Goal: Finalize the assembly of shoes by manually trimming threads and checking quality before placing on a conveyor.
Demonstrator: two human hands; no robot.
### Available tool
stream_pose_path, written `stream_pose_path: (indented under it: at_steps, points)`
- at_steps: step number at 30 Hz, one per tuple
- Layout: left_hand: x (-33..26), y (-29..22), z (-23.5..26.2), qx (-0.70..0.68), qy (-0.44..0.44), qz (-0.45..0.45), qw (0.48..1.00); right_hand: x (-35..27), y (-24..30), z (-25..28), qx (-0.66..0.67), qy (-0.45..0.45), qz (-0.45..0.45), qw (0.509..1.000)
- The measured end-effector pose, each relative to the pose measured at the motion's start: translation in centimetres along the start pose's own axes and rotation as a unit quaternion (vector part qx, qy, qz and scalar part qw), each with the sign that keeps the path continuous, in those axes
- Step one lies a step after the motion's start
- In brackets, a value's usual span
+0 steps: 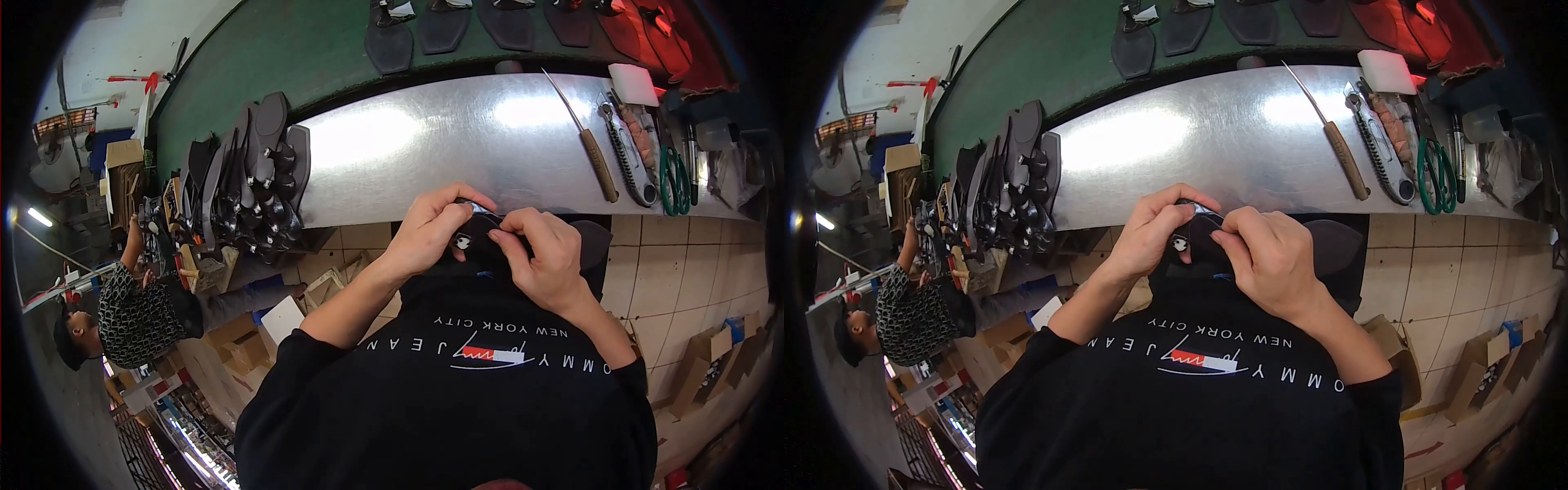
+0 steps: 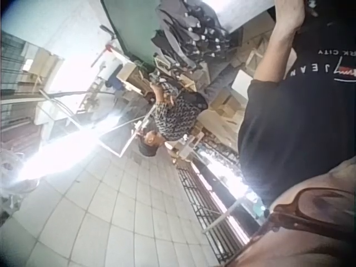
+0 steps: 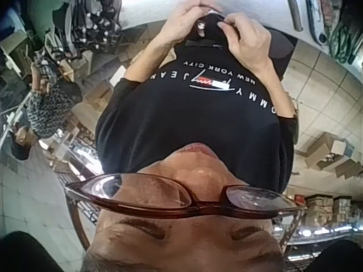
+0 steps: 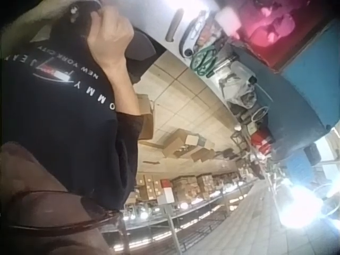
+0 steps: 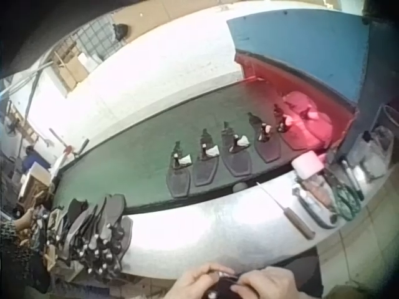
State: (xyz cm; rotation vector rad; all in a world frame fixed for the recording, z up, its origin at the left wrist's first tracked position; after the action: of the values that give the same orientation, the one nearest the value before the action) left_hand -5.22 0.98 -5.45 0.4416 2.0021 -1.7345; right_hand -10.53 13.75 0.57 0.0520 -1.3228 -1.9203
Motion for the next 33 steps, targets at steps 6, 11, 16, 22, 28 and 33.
stream_pose_path:
  at_steps: [6, 11, 16, 22, 28, 33]
  points:
    - [-0.2, -0.2, 0.4, -0.006, 0.003, 0.012, 1.0, 0.1, -0.7, -0.4, 0.032, 0.02, -0.056, 0.998]
    - [-0.3, 0.1, 0.4, 0.005, -0.008, -0.024, 1.0, 0.2, -0.7, -0.4, 0.02, 0.038, -0.052, 0.998]
    - [-0.4, 1.1, 0.5, -0.08, -0.025, -0.008, 0.996, 0.1, -1.1, -0.2, 0.047, 0.019, -0.079, 0.996]
    - [0.3, 1.4, 0.7, -0.096, -0.052, -0.022, 0.994, 0.5, -1.5, -0.3, 0.019, 0.039, -0.059, 0.997]
    - [-0.3, -0.8, 1.4, -0.046, -0.058, -0.08, 0.994, 2.3, -2.4, -1.1, 0.085, 0.096, -0.109, 0.986]
    - [-1.9, -1.3, 5.0, 0.017, -0.125, -0.192, 0.973, 4.3, -0.8, -3.4, 0.017, 0.167, -0.065, 0.984]
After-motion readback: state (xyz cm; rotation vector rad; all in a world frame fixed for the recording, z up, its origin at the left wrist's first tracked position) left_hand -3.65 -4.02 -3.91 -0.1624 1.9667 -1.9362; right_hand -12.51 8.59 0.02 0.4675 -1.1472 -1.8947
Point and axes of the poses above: each hand's wrist, its own x-axis towards the middle knuckle, its own z-axis out of the back of the hand, y = z × x, the point moved 9 cm from there along x, towards the middle knuckle, and after that the axes turned 2 degrees about z, right-handed, at the moved point
